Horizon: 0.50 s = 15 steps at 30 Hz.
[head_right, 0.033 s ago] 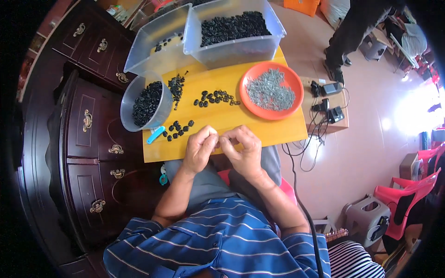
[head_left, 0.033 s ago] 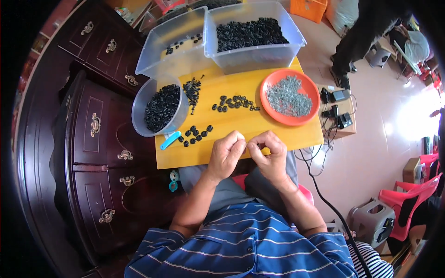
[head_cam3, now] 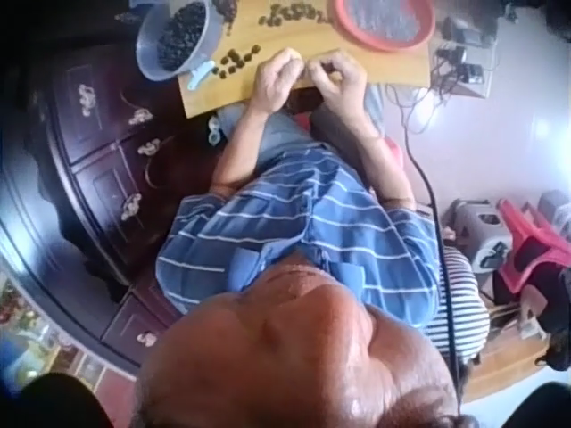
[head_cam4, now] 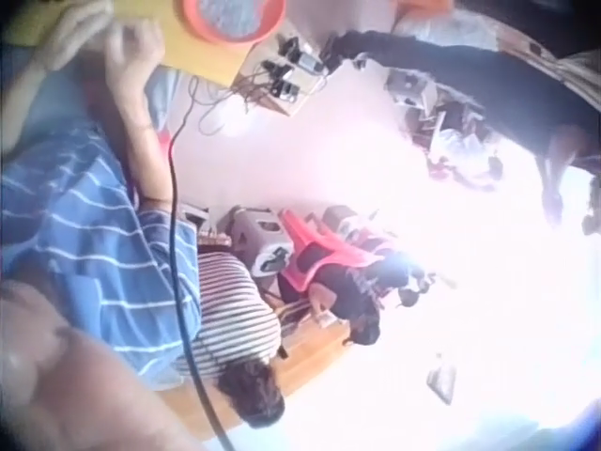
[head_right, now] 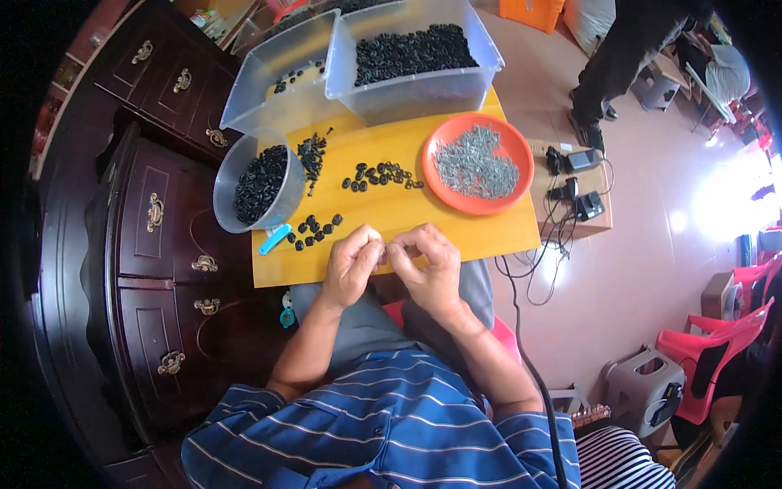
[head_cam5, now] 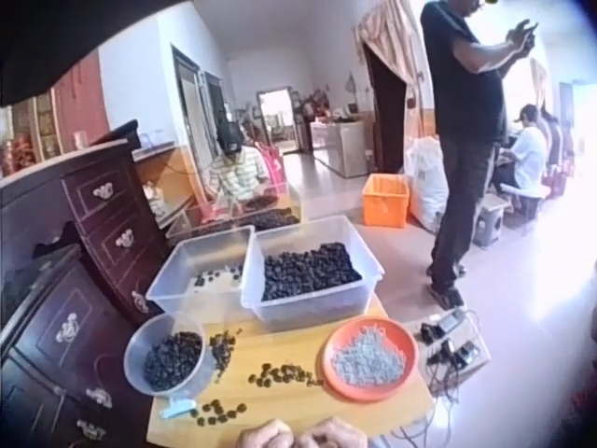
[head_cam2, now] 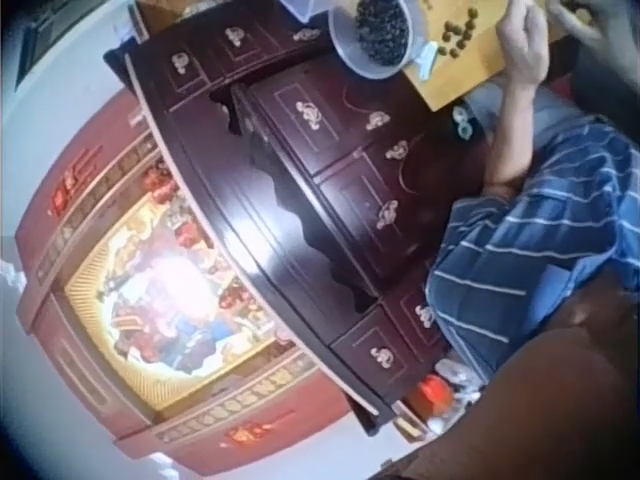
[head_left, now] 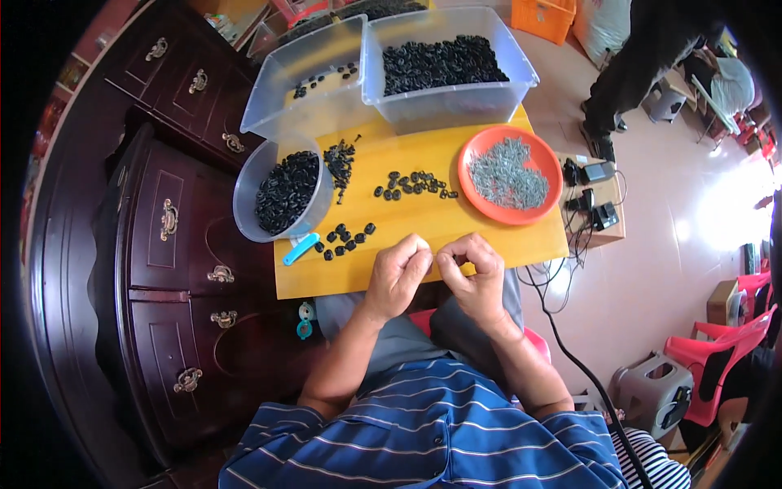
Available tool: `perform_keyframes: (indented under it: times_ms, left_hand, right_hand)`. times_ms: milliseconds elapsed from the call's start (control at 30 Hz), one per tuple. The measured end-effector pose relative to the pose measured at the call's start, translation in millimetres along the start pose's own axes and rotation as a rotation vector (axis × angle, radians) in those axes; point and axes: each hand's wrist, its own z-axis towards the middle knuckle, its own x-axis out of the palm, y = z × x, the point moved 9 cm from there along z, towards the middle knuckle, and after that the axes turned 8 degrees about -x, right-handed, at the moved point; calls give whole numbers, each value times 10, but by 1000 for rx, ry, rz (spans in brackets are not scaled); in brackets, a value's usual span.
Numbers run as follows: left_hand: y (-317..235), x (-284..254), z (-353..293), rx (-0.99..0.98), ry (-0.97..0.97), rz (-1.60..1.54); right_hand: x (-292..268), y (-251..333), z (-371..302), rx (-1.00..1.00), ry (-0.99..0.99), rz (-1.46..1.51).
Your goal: The person assembles small hardware components by picking up plastic pieces and metal screws from the table and fitting them together by hand.
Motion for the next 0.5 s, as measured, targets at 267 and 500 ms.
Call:
perform_keyframes:
  times_ms: [267, 500]
  left_hand:
    - [314, 23, -110, -116, 13, -180]
    - [361, 19, -169, -120, 27, -222]
  right_hand:
    - [-597, -41, 414, -60, -110, -331]
    - [-843, -501, 561, 66, -3, -716]
